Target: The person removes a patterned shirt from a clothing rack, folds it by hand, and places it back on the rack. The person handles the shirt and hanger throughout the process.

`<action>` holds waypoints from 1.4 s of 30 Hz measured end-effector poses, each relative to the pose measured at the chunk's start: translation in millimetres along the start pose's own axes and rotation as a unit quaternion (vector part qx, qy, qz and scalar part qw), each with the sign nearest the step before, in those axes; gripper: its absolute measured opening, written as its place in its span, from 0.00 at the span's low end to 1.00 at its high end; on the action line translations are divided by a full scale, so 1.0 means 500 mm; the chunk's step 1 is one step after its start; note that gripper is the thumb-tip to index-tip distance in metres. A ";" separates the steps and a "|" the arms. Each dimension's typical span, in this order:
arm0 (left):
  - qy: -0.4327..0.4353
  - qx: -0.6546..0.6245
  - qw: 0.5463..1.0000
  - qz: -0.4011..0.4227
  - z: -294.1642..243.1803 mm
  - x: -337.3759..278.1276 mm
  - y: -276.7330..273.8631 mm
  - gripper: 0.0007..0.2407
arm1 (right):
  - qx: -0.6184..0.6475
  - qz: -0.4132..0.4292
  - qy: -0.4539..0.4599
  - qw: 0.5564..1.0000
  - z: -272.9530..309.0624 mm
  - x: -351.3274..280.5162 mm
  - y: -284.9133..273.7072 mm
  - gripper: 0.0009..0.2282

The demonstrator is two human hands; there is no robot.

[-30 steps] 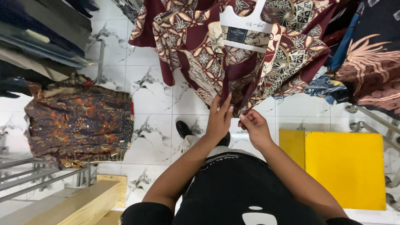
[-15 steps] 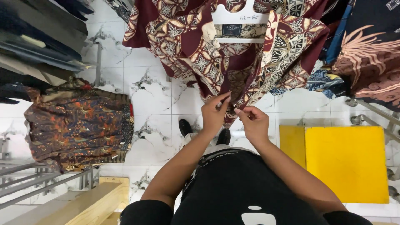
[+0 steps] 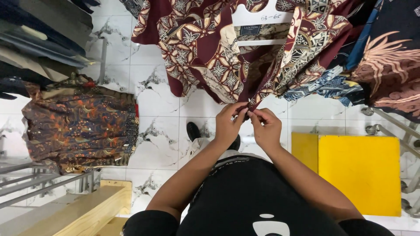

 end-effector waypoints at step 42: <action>0.212 0.271 0.926 0.155 -0.012 0.029 -0.015 0.09 | -0.140 -0.037 -0.347 0.927 0.024 0.031 -0.034 0.03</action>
Point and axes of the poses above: each hand's wrist, its own x-axis towards the middle knuckle, its own y-axis out of the palm, z = x × y, the point moved 2 cm from there along x, towards the middle knuckle, and after that the axes turned 15 degrees about -x, right-handed, at the moved point
